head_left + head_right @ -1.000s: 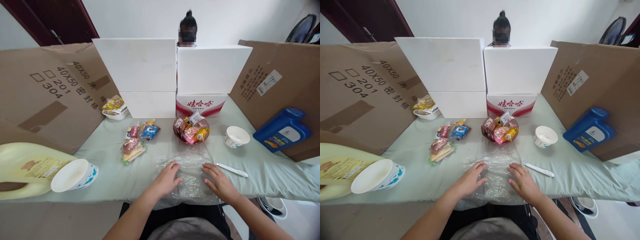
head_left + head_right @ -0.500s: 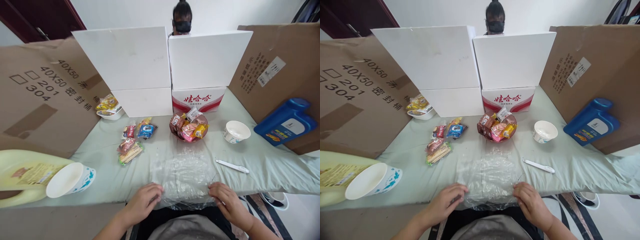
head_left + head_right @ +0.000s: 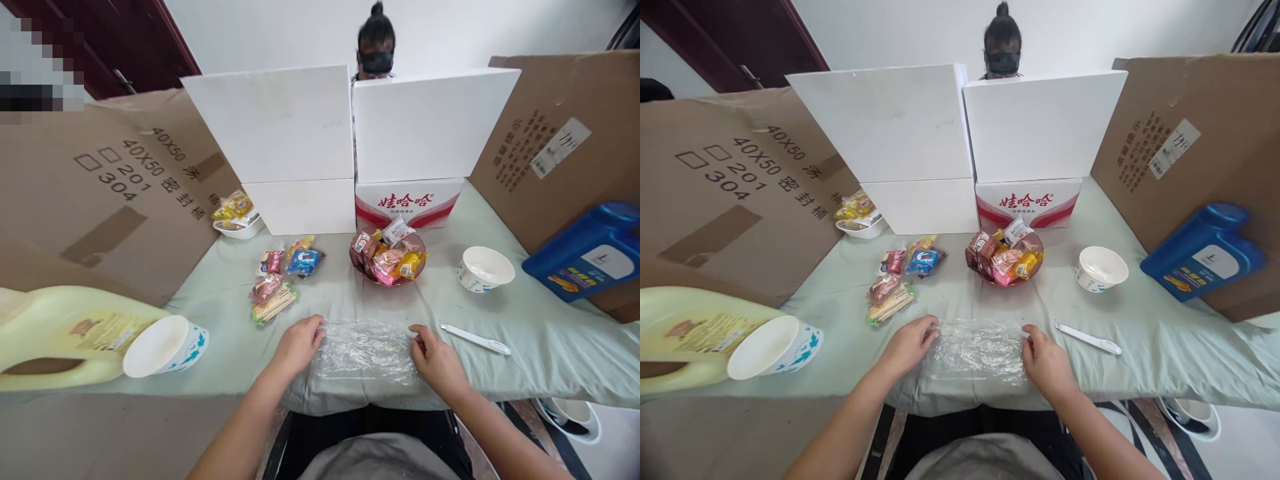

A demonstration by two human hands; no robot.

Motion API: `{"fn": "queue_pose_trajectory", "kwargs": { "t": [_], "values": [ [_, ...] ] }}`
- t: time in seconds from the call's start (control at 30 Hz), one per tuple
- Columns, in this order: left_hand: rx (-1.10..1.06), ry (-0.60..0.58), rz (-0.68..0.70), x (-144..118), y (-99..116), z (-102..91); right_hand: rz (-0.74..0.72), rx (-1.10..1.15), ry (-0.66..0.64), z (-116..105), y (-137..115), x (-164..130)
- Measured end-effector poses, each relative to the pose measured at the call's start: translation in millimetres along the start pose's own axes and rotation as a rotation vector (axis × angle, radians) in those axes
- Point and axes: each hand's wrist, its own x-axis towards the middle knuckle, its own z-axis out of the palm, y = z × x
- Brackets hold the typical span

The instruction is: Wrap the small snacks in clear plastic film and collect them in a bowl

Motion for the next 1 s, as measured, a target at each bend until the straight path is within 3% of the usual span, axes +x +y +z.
{"fn": "queue_pose_trajectory", "kwargs": {
  "t": [0.1,0.17,0.23,0.3,0.4,0.5,0.8,1.0],
  "values": [
    [0.144,0.324,0.050,-6,18,12.9,0.008,-0.141,-0.038,6,-4,6],
    [0.123,0.434,0.200,-14,39,27.8,0.001,-0.187,-0.053,9,-7,7],
    [0.040,0.325,0.417,-20,60,46.0,-0.004,-0.209,-0.075,9,-8,6],
    [0.021,0.211,0.514,-23,74,63.5,-0.004,-0.214,-0.095,7,-7,7],
    [0.069,0.083,0.528,-21,79,80.4,0.010,-0.226,-0.044,1,-3,12],
    [0.093,-0.014,0.522,-19,74,84.5,0.005,-0.199,0.073,-4,0,21],
    [0.094,-0.061,0.500,-20,72,87.8,-0.154,0.201,0.116,20,-13,29],
    [0.108,-0.029,0.513,-21,70,89.7,-0.065,0.204,0.400,-3,16,38]
  ]
}}
